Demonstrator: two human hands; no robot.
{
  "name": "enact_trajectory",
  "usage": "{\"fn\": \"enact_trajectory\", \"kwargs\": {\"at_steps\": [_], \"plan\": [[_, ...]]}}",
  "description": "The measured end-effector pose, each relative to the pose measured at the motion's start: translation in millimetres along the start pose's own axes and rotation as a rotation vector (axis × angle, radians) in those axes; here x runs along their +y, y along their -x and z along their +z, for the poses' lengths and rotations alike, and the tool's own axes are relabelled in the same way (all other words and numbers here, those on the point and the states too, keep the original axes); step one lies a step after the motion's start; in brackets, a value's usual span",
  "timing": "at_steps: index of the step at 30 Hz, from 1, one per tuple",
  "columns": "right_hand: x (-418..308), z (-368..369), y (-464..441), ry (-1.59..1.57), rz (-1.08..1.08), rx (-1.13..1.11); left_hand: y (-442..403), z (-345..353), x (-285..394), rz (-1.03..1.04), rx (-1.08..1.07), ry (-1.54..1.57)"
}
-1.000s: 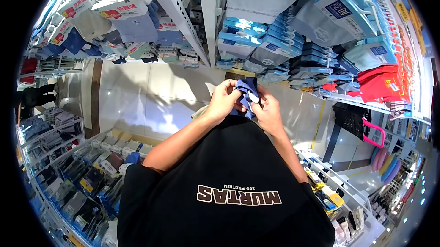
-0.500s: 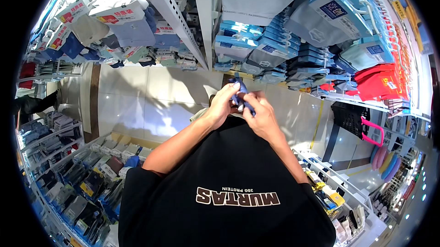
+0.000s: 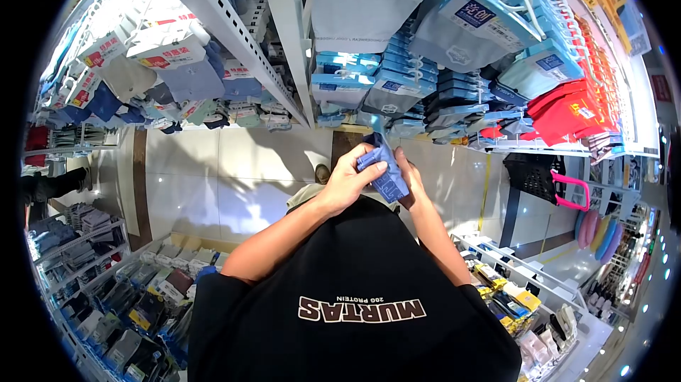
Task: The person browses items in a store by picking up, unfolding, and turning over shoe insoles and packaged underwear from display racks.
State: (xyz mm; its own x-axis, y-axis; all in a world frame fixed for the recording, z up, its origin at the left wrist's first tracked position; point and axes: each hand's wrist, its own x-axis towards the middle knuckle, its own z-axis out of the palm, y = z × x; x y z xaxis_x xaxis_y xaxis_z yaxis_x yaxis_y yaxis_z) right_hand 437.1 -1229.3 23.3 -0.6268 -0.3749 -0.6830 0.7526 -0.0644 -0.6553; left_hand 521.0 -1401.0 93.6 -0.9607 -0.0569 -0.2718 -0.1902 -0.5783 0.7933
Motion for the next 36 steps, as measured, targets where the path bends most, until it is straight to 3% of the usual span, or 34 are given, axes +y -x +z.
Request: {"fn": "enact_trajectory", "kwargs": {"at_steps": [2,8,13,17,23,29,33,36], "plan": [[-6,1,3,-0.106,0.048,-0.051,-3,1,-5,0.043,-0.029,-0.001],[-42,-10,-23,-0.347,-0.501,-0.095,-14,-29,-33,-0.025,0.14,-0.023],[-74,3,-31,-0.141,-0.688,-0.027,-27,-48,-51,0.093,0.174,-0.175],[-80,13,-50,0.143,-0.721,0.032,-22,-60,-56,-0.05,0.257,-0.366],[-74,11,-80,0.054,-0.715,0.005,-14,-68,-77,-0.061,0.248,-0.194],[-51,-6,-70,0.334,-0.619,0.382,-8,-61,-82,-0.141,0.242,-0.225],[-33,-69,-73,0.262,-0.713,0.367,-17,-50,-81,-0.153,0.168,-0.302],[-47,-119,-79,0.166,-0.716,0.423,-38,-26,-89,-0.025,0.092,-0.472]]}}
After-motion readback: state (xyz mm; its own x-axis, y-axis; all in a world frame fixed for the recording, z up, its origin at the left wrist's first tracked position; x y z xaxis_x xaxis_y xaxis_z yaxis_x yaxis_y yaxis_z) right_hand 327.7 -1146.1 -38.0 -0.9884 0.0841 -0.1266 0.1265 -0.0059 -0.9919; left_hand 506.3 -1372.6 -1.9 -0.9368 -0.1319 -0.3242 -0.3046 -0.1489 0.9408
